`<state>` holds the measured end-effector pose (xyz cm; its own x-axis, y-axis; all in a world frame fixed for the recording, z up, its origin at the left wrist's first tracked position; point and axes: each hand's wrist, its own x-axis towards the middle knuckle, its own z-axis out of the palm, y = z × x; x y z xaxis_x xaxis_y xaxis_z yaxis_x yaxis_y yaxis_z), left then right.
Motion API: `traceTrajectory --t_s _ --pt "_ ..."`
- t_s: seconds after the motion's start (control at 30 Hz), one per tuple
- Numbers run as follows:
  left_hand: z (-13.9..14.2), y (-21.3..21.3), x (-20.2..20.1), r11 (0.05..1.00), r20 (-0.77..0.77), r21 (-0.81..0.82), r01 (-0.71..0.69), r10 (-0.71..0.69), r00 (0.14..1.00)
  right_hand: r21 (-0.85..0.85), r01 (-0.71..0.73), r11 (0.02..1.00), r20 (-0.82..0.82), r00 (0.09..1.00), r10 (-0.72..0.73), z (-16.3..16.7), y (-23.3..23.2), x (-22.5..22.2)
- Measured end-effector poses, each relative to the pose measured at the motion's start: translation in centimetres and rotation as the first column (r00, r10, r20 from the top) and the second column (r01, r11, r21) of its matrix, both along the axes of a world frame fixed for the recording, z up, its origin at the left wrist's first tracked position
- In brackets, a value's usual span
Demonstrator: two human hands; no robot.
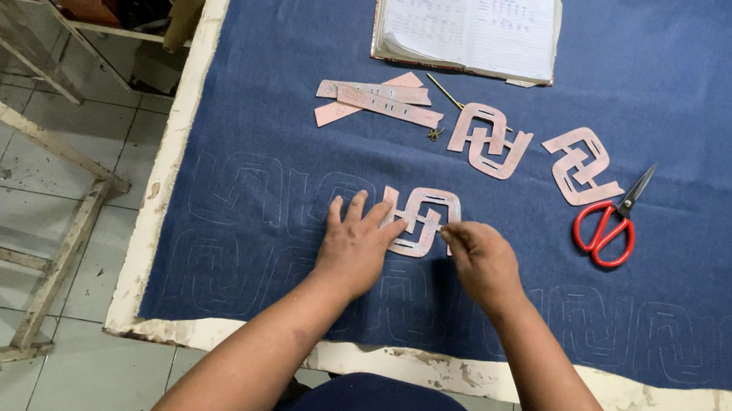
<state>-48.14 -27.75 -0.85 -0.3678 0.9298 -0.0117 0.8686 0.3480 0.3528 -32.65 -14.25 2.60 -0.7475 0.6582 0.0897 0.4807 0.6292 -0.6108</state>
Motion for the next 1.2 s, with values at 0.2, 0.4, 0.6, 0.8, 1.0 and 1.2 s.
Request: traceTrajectory --t_s 0.2,0.4,0.6,0.8,1.0,1.2 --pt "-0.3 -0.2 -0.1 0.998 0.04 0.052 -0.021 0.019 0.999 0.027 -0.15 0.988 0.038 0.988 0.149 -0.8 -1.4 1.2" --pt "-0.8 -0.6 -0.8 0.992 0.041 0.122 -0.014 0.009 0.999 0.076 -0.159 0.984 -0.005 0.987 0.16 -1.3 -1.9 0.7" --pt "0.2 -1.1 -1.6 0.999 0.161 0.033 0.007 -0.012 0.987 0.033 -0.211 0.977 -0.072 0.974 0.213 -1.4 -3.6 -1.2" --pt "0.4 -0.8 -2.2 0.999 0.212 0.029 -0.02 0.013 0.977 -0.044 -0.255 0.966 -0.158 0.957 0.245 -0.9 -4.0 -4.6" --pt "0.0 -0.3 -1.6 0.992 0.214 0.094 -0.082 0.06 0.975 0.06 -0.038 0.997 -0.117 0.992 0.045 -0.1 -3.2 -5.1" --pt "0.2 0.0 -1.5 0.991 0.15 0.116 -0.068 0.051 0.987 -0.126 0.014 0.992 -0.052 0.998 -0.021 1.3 -0.6 -5.4"
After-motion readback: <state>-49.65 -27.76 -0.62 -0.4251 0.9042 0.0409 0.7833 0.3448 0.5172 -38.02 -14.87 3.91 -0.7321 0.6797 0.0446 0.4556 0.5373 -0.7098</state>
